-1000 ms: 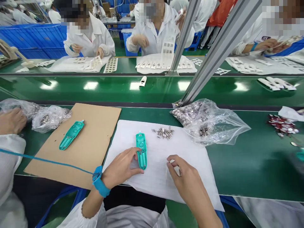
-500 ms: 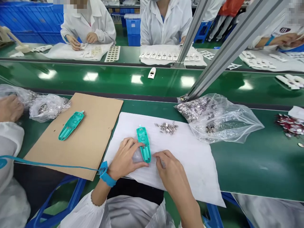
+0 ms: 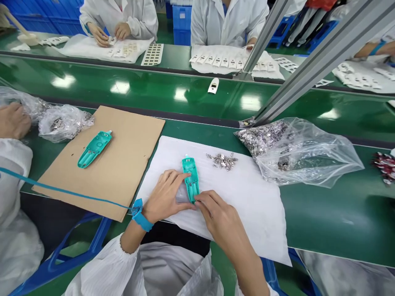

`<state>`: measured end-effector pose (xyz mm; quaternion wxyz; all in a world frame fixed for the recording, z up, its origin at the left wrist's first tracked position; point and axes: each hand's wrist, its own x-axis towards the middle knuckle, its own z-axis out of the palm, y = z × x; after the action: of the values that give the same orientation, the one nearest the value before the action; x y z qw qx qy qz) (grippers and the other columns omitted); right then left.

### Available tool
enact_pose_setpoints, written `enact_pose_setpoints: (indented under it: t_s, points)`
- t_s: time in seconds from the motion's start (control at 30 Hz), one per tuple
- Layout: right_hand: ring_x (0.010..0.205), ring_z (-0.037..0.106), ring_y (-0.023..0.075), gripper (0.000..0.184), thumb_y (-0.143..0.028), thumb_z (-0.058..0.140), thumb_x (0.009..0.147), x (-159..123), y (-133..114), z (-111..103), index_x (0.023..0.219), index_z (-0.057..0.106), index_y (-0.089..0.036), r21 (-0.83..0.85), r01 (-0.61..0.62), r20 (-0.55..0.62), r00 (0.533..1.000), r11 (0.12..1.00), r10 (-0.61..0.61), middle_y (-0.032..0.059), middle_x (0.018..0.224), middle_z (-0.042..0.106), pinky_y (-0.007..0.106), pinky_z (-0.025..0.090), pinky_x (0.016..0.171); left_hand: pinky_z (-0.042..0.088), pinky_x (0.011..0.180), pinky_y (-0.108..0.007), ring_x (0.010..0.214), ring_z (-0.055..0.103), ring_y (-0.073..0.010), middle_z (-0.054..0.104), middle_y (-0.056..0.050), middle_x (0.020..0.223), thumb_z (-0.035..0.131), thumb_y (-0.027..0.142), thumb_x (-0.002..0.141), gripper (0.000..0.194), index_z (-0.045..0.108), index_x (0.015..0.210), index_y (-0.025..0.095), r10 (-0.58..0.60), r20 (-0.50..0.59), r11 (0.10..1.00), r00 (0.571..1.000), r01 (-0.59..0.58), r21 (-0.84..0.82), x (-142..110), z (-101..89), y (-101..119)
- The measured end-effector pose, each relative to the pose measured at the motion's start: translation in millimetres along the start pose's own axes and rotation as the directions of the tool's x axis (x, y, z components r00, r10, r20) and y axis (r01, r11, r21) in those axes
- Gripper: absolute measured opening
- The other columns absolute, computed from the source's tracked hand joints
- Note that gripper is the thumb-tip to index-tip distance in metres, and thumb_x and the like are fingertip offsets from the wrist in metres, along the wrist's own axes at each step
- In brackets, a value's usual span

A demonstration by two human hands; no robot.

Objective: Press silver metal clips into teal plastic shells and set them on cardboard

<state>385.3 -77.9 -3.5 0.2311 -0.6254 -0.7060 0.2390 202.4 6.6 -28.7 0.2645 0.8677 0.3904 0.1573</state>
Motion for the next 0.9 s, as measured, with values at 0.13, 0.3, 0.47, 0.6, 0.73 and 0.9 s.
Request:
enact_pose_setpoints:
  t_s: [0.13,0.3,0.47,0.6,0.73,0.9]
  points:
    - [0.083,0.068,0.0161,0.023,-0.028,0.041,0.100,1,4,8,0.100,0.063,-0.022,-0.007,0.046,0.014,0.999,0.999,-0.045,0.0071,0.103,0.066,0.026,0.056,0.064,0.040,0.096,-0.047,0.115,0.044,-0.0311,0.055,-0.010,0.117,0.067,0.064,0.077,0.073,0.045,0.131,0.021,-0.002,0.006,1.000,1.000,0.002,0.016,0,-0.4,0]
    - [0.078,0.067,0.0144,0.023,-0.024,0.044,0.099,1,6,9,0.118,0.058,-0.022,0.036,0.075,0.006,0.997,0.997,-0.076,0.0056,0.104,0.067,0.025,0.055,0.063,0.040,0.097,-0.047,0.116,0.044,-0.0311,0.055,-0.010,0.117,0.064,0.065,0.079,0.072,0.045,0.131,0.020,-0.006,0.024,1.000,1.000,0.005,0.025,0,-1.3,1]
    - [0.072,0.066,0.0130,0.024,-0.025,0.047,0.098,0,7,13,0.120,0.057,-0.024,0.091,0.075,-0.015,0.997,0.993,-0.074,0.0038,0.100,0.069,0.026,0.055,0.065,0.040,0.096,-0.047,0.116,0.044,-0.0312,0.055,-0.010,0.117,0.064,0.063,0.080,0.070,0.045,0.131,0.020,-0.011,0.034,1.000,0.999,0.010,0.029,-1,-2.0,1]
    - [0.071,0.066,0.0146,0.023,-0.029,0.043,0.100,4,7,11,0.116,0.059,-0.025,0.088,0.042,0.045,0.998,0.995,-0.046,0.0045,0.101,0.070,0.029,0.056,0.066,0.040,0.096,-0.047,0.116,0.044,-0.0307,0.056,-0.010,0.119,0.065,0.061,0.081,0.068,0.046,0.131,0.019,0.003,0.034,1.000,0.999,-0.004,0.026,-1,-2.2,1]
    - [0.075,0.067,0.0154,0.024,-0.029,0.041,0.100,9,7,6,0.115,0.060,-0.025,0.085,0.063,0.116,0.991,0.994,-0.073,0.0043,0.105,0.070,0.030,0.056,0.071,0.040,0.097,-0.047,0.117,0.043,-0.0307,0.056,-0.010,0.120,0.070,0.060,0.076,0.071,0.046,0.130,0.020,0.017,0.037,1.000,0.999,-0.017,0.012,0,-1.7,-1]
    - [0.078,0.067,0.0155,0.026,-0.030,0.041,0.100,12,10,3,0.115,0.061,-0.026,0.091,0.093,0.156,0.982,0.991,-0.107,0.0052,0.109,0.068,0.031,0.056,0.071,0.039,0.099,-0.048,0.119,0.042,-0.0308,0.056,-0.010,0.121,0.070,0.059,0.076,0.071,0.046,0.131,0.022,0.026,0.028,1.000,0.999,-0.026,-0.014,-1,-0.5,-2]
